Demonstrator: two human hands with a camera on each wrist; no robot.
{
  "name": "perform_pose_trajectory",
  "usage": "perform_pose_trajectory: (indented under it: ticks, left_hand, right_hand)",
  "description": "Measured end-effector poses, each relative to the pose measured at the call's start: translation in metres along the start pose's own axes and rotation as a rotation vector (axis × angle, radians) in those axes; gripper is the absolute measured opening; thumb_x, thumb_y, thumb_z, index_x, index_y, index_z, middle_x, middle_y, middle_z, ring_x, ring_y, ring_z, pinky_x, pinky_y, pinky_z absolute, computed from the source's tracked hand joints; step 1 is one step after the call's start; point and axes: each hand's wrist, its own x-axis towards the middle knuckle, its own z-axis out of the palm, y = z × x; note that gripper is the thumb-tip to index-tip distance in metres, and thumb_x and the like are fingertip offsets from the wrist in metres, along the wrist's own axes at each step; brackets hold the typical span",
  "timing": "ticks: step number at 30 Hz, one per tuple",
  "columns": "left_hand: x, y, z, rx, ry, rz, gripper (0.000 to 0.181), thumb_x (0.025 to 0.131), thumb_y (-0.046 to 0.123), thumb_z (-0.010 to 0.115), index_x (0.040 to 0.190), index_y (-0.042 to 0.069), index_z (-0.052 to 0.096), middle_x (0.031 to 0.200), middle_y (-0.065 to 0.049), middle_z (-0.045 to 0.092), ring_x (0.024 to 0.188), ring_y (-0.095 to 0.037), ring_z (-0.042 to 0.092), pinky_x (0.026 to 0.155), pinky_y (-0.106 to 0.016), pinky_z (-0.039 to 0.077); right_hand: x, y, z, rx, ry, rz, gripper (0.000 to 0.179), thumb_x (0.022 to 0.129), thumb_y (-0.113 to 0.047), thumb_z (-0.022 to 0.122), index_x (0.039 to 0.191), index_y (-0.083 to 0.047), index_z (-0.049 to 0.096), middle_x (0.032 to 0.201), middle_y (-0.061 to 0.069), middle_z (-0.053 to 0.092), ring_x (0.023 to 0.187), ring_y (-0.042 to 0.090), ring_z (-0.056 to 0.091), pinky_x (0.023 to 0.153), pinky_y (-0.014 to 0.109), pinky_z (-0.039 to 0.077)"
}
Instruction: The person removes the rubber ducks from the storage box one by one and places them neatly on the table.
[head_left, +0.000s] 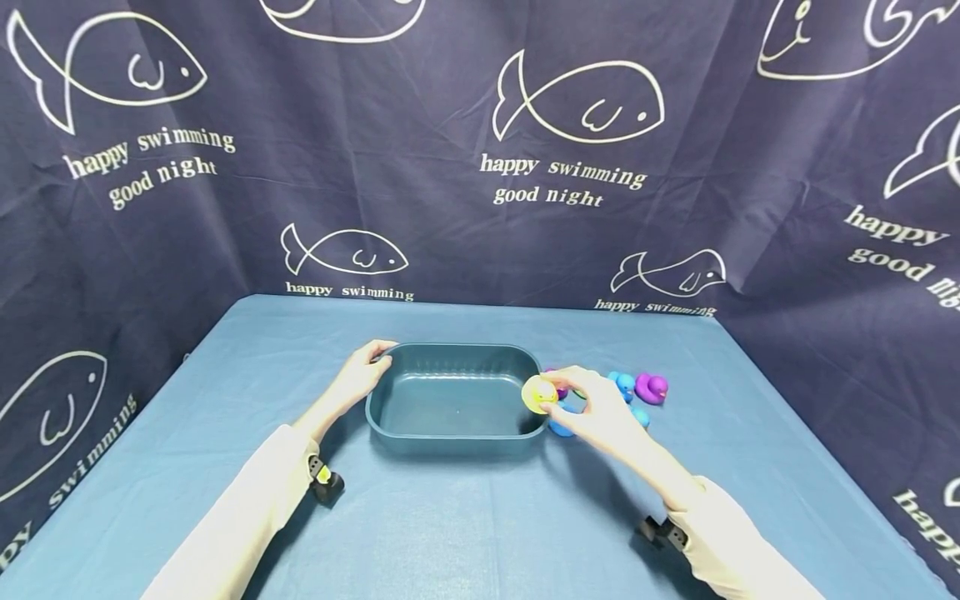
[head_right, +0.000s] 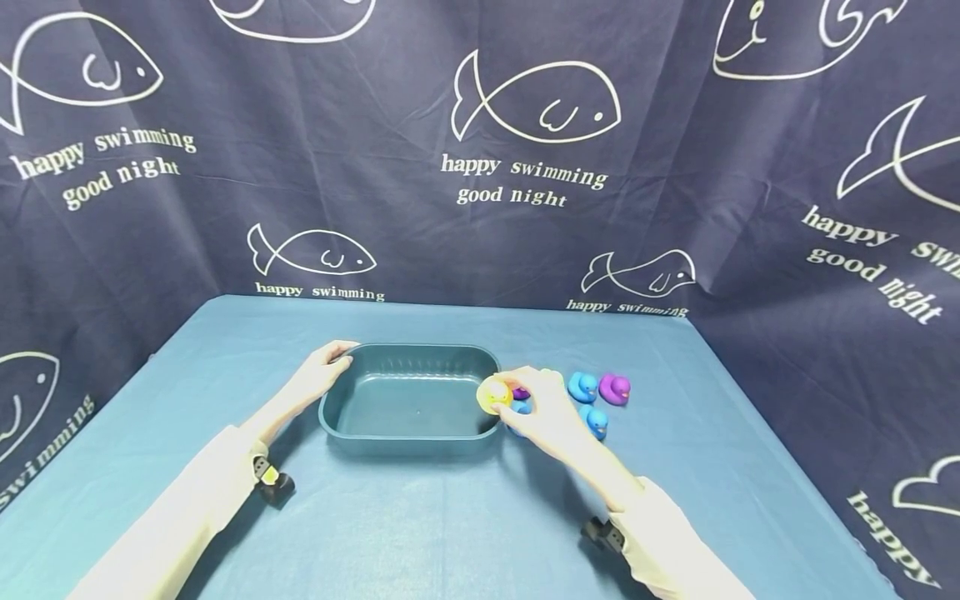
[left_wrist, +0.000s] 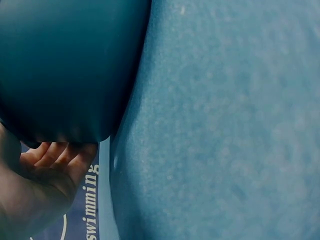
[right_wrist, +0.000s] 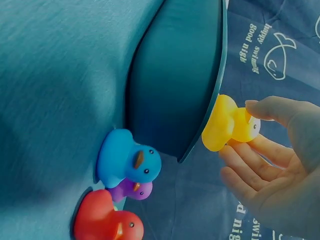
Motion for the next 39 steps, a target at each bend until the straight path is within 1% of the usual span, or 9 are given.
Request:
perform_pose_trajectory:
  ticks: [4,6,11,15,19,25,28,33,39]
  left_hand:
    - [0.000,0.000,0.000,-0.007,-0.003,-0.006,0.032,0.093,0.006,0.048,0.123,-0.001,0.055,0.121,-0.020,0.060,0.106,-0.028,0.057,0.085,-0.030,0.044]
    - [-0.001,0.001,0.000,-0.011,-0.004,-0.003,0.032,0.093,0.006,0.048,0.123,-0.001,0.055,0.121,-0.020,0.060,0.105,-0.028,0.057,0.085,-0.031,0.044]
    - [-0.001,0.001,0.000,-0.020,-0.001,0.000,0.032,0.092,0.006,0.048,0.123,-0.001,0.056,0.120,-0.020,0.060,0.103,-0.028,0.057,0.083,-0.031,0.044]
    - [0.000,-0.001,0.001,-0.018,0.004,-0.001,0.032,0.092,0.006,0.048,0.122,-0.001,0.056,0.120,-0.020,0.061,0.102,-0.026,0.057,0.082,-0.027,0.044]
    - [0.000,-0.002,0.001,-0.017,0.004,0.001,0.032,0.093,0.006,0.048,0.123,-0.001,0.056,0.120,-0.020,0.061,0.103,-0.025,0.057,0.083,-0.027,0.044]
    - [0.000,-0.002,0.001,-0.032,0.008,0.000,0.032,0.093,0.006,0.048,0.123,-0.001,0.056,0.120,-0.021,0.060,0.106,-0.029,0.057,0.086,-0.031,0.043]
    - [0.000,-0.003,0.001,-0.032,0.006,0.014,0.032,0.093,0.006,0.049,0.123,-0.003,0.055,0.120,-0.021,0.060,0.106,-0.030,0.056,0.086,-0.033,0.043]
    - [0.001,-0.003,0.001,-0.025,0.006,0.007,0.032,0.093,0.006,0.048,0.123,-0.002,0.055,0.120,-0.021,0.060,0.105,-0.028,0.056,0.086,-0.032,0.043]
    - [0.001,-0.002,0.000,-0.016,0.005,-0.001,0.032,0.093,0.006,0.049,0.123,-0.001,0.056,0.119,-0.020,0.061,0.104,-0.027,0.056,0.085,-0.031,0.043]
  right_hand:
    - [-0.004,0.004,-0.001,0.009,0.022,0.001,0.035,0.075,-0.014,0.076,0.108,-0.010,0.067,0.091,-0.003,0.067,0.081,0.004,0.050,0.049,0.020,0.043]
    - [-0.005,0.007,-0.002,0.002,0.032,-0.018,0.033,0.074,-0.013,0.076,0.106,-0.011,0.068,0.092,-0.003,0.067,0.083,0.005,0.053,0.053,0.020,0.044]
    - [-0.007,0.011,-0.004,-0.023,0.034,-0.045,0.030,0.074,-0.011,0.075,0.103,-0.011,0.068,0.100,-0.002,0.067,0.092,0.013,0.060,0.070,0.019,0.047]
    - [-0.009,0.015,-0.008,-0.040,0.017,-0.051,0.032,0.075,-0.010,0.075,0.105,-0.008,0.068,0.099,-0.002,0.067,0.092,0.014,0.062,0.078,0.024,0.050]
    - [-0.010,0.018,-0.012,-0.035,0.001,-0.042,0.033,0.074,-0.009,0.075,0.106,-0.007,0.067,0.099,0.000,0.067,0.092,0.014,0.062,0.076,0.025,0.051]
    - [-0.013,0.024,-0.016,-0.019,0.031,-0.063,0.034,0.072,-0.003,0.076,0.105,-0.003,0.066,0.099,0.005,0.068,0.089,0.018,0.064,0.076,0.013,0.048]
    - [-0.015,0.026,-0.017,-0.024,0.050,-0.083,0.036,0.070,-0.001,0.077,0.105,0.001,0.066,0.096,0.007,0.069,0.083,0.018,0.066,0.077,0.018,0.051]
    - [-0.018,0.029,-0.020,-0.027,0.052,-0.072,0.037,0.069,0.001,0.077,0.104,0.004,0.065,0.093,0.008,0.068,0.079,0.018,0.066,0.074,0.040,0.054]
    - [-0.024,0.034,-0.023,-0.086,0.050,-0.029,0.035,0.069,-0.003,0.078,0.101,0.001,0.066,0.092,0.007,0.068,0.081,0.022,0.066,0.073,0.040,0.054]
